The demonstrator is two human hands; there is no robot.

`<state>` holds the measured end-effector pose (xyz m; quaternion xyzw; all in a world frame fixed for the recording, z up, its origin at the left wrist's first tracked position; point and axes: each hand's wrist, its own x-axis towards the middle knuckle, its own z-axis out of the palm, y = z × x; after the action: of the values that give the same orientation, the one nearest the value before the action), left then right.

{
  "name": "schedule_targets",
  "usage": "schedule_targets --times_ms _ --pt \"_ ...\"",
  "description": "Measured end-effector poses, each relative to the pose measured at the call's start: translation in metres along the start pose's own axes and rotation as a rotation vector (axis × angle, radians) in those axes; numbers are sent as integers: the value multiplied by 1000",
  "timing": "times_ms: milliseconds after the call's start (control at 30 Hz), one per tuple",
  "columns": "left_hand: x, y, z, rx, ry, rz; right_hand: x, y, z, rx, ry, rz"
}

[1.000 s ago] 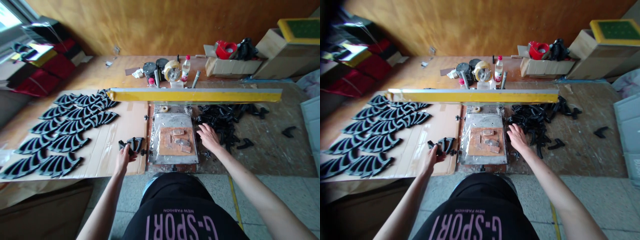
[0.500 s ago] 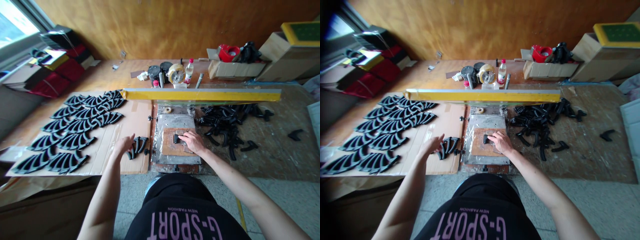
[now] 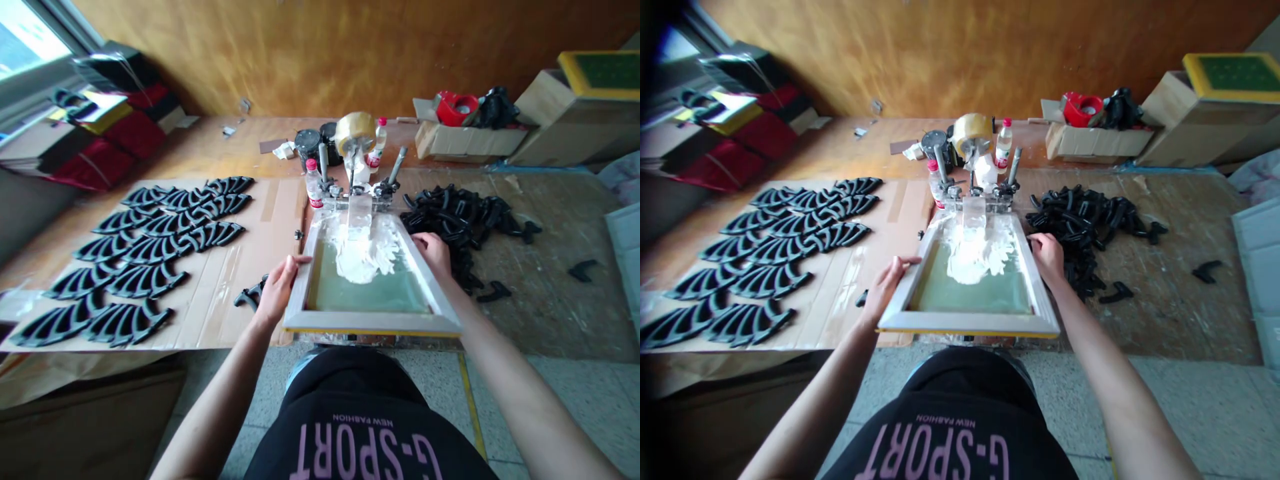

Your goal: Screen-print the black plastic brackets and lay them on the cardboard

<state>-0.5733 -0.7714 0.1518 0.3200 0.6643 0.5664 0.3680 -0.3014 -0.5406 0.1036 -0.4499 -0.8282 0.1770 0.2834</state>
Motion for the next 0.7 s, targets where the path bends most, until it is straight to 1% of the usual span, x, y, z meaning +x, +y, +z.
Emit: schedule_targets --times_ms 67,100,133,167,200,267,333,367,400,467,533,567,600,633,700 --pt "-10 -37 -1 43 -37 -128 17 -15 -1 -52 62 -78" --pt "-12 -54 1 43 -47 -160 24 -27 2 -90 75 -142" --pt "-12 -70 4 46 -51 -179 30 -42 9 -133 60 -212" --pt "-11 -83 7 57 -49 -189 34 -57 16 -176 12 -272" --pt "-9 -93 9 75 -44 -192 36 -71 25 -214 -67 -313" --pt "-4 -107 12 100 -45 -199 31 -90 39 -261 -257 -345" --pt "-1 -113 11 102 -65 -219 17 -96 46 -289 -407 -361" --pt "0 -114 10 99 -75 -229 7 -94 45 -301 -451 -386" --pt "0 -114 9 97 -79 -235 -4 -92 43 -309 -483 -433" --pt "-1 -113 7 101 -80 -241 -21 -84 31 -298 -548 -577" --pt "-1 -113 8 102 -80 -241 -28 -79 18 -250 -629 -709" --pt "-1 -113 8 98 -79 -242 -27 -78 13 -225 -666 -739" --pt "-1 -113 9 93 -76 -242 -25 -78 10 -206 -684 -743" --pt "-1 -113 10 87 -70 -242 -23 -79 10 -197 -672 -723" --pt "-1 -113 11 78 -51 -236 -21 -82 15 -212 -565 -649"
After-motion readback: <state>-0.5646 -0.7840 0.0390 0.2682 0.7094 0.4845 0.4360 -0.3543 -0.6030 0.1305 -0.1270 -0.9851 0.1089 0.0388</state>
